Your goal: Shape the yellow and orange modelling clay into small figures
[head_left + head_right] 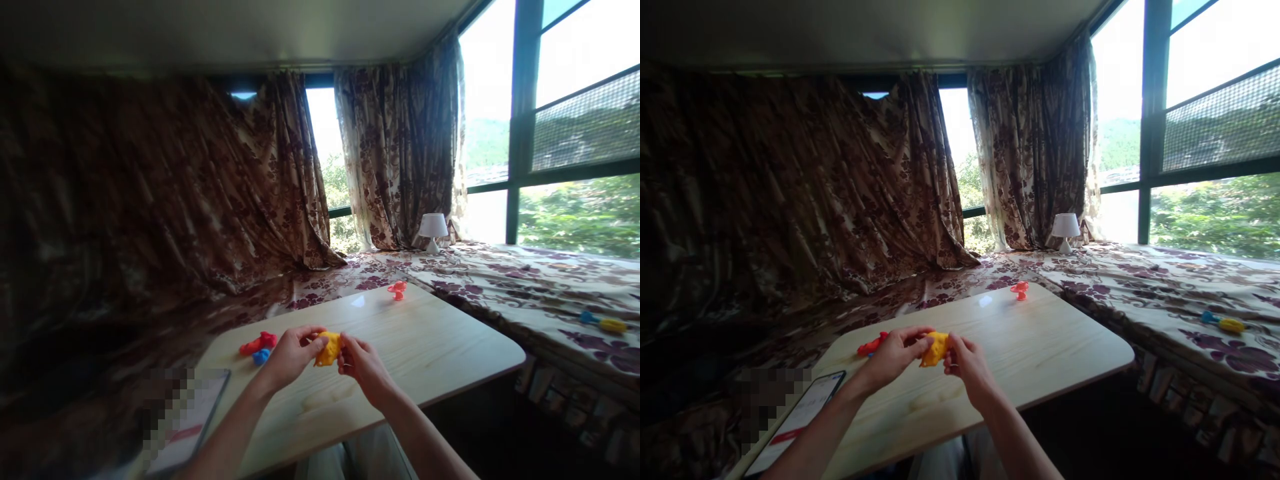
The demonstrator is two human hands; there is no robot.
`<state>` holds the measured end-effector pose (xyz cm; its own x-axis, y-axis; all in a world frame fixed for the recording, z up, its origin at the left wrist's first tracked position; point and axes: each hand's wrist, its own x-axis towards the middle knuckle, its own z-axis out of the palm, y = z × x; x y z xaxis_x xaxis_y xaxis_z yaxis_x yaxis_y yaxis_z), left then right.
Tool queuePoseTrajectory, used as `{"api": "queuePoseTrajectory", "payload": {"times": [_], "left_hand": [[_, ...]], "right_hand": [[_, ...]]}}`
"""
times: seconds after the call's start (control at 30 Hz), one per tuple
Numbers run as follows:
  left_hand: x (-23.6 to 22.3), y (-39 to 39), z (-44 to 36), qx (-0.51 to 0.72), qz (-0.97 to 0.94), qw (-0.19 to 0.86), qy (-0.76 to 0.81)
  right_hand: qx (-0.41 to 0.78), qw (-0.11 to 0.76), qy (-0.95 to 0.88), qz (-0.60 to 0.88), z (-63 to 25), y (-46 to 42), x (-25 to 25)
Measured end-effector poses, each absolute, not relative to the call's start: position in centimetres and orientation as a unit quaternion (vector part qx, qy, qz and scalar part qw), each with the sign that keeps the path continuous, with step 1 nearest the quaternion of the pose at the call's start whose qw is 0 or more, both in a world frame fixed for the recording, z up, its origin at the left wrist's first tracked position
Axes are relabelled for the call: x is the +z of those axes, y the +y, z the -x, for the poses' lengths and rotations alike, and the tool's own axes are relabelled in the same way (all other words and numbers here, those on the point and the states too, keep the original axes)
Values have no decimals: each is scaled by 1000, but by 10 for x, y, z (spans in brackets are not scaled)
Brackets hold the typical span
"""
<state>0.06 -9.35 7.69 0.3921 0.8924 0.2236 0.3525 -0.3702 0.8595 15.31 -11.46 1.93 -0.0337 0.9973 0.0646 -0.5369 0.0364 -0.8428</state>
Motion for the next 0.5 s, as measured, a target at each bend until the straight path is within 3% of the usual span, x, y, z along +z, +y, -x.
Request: {"api": "queuePoseTrajectory", "payload": {"times": [0.17, 0.5], "left_hand": [[75, -90, -1, 346, -766, 329, 431], [107, -36, -2, 310, -768, 96, 552]], "right_hand": [[605, 574, -444, 328, -155, -113, 21], [469, 570, -506, 447, -179, -96, -9]]}}
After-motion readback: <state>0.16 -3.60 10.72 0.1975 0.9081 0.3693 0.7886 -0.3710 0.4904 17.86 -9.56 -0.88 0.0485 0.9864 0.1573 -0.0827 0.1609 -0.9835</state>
